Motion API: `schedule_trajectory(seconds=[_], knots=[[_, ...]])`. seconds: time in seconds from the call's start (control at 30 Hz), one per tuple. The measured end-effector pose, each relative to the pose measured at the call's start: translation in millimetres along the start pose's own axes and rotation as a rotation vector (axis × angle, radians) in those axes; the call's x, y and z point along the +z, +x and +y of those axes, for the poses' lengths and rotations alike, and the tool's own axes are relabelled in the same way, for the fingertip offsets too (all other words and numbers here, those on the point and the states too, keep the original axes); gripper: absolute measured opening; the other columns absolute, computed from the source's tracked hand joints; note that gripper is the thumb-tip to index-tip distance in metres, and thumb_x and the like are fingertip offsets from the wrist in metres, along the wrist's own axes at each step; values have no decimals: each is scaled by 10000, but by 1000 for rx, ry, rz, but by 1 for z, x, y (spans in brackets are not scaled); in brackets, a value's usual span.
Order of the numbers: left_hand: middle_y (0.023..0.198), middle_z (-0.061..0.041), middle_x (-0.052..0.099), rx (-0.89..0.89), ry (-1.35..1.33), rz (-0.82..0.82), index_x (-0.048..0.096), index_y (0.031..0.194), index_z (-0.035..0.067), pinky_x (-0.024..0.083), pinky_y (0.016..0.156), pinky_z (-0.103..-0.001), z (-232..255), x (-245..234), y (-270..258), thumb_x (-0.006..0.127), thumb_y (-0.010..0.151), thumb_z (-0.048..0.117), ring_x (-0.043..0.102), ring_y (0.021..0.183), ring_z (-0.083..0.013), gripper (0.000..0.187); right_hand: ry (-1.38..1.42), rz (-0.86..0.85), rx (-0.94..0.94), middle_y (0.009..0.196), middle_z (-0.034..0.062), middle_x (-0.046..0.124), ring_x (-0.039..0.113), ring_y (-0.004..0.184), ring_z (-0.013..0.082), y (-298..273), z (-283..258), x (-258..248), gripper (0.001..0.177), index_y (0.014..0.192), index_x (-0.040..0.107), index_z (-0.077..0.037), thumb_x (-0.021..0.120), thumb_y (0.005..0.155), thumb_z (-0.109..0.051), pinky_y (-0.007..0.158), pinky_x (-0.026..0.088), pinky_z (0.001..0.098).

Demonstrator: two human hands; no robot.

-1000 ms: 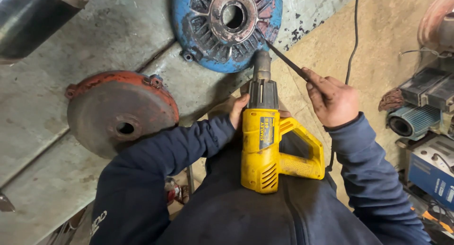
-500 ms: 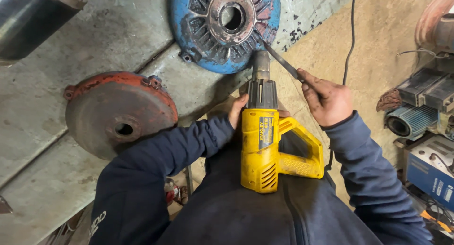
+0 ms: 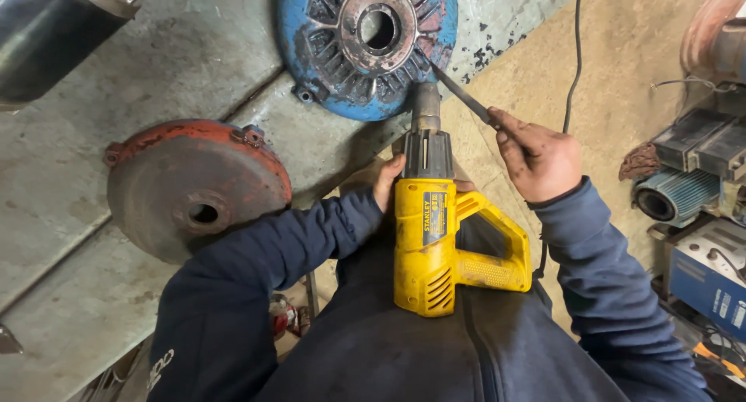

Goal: The person uses a yellow heat gun to apply heat to a blue circular metal part while simultaneously scraping its surface with a metal tool. The person moves the heat gun and scraper around the part to clean off residue.

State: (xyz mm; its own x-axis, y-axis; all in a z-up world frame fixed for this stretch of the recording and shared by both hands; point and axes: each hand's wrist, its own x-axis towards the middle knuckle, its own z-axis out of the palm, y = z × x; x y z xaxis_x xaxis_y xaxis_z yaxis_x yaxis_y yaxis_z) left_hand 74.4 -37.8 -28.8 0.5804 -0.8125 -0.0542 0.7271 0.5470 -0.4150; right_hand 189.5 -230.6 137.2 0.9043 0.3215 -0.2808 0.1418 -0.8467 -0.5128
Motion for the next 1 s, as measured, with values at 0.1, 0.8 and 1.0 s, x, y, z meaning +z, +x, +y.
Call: schedule_trajectory(seconds=[0.1, 0.8, 1.0], knots=[[1562, -353, 425, -14, -65, -11, 353, 1593, 72, 312, 1243, -580, 0, 1, 0, 477, 893, 777, 428, 1461, -472, 1001, -107, 7, -1, 862, 165, 695, 668, 691, 307, 2, -6, -2, 331, 1332, 724, -93, 678, 1006, -63, 643, 534, 375], [1553, -381, 415, 8, -80, 0, 363, 1598, 117, 317, 1224, -616, 0, 2, 0, 476, 917, 782, 415, 1452, -509, 958, 13, -31, 63, 972, 180, 735, 742, 815, 284, 1, -10, -9, 309, 1329, 704, -84, 647, 1025, -70, 723, 569, 344], [1554, -384, 409, 25, 15, -25, 355, 1603, 122, 335, 1243, -600, 2, 6, 1, 483, 915, 791, 422, 1455, -507, 968, -34, -40, 61, 972, 200, 737, 740, 811, 306, 3, -15, -4, 312, 1310, 717, -76, 661, 1003, -71, 726, 571, 358]])
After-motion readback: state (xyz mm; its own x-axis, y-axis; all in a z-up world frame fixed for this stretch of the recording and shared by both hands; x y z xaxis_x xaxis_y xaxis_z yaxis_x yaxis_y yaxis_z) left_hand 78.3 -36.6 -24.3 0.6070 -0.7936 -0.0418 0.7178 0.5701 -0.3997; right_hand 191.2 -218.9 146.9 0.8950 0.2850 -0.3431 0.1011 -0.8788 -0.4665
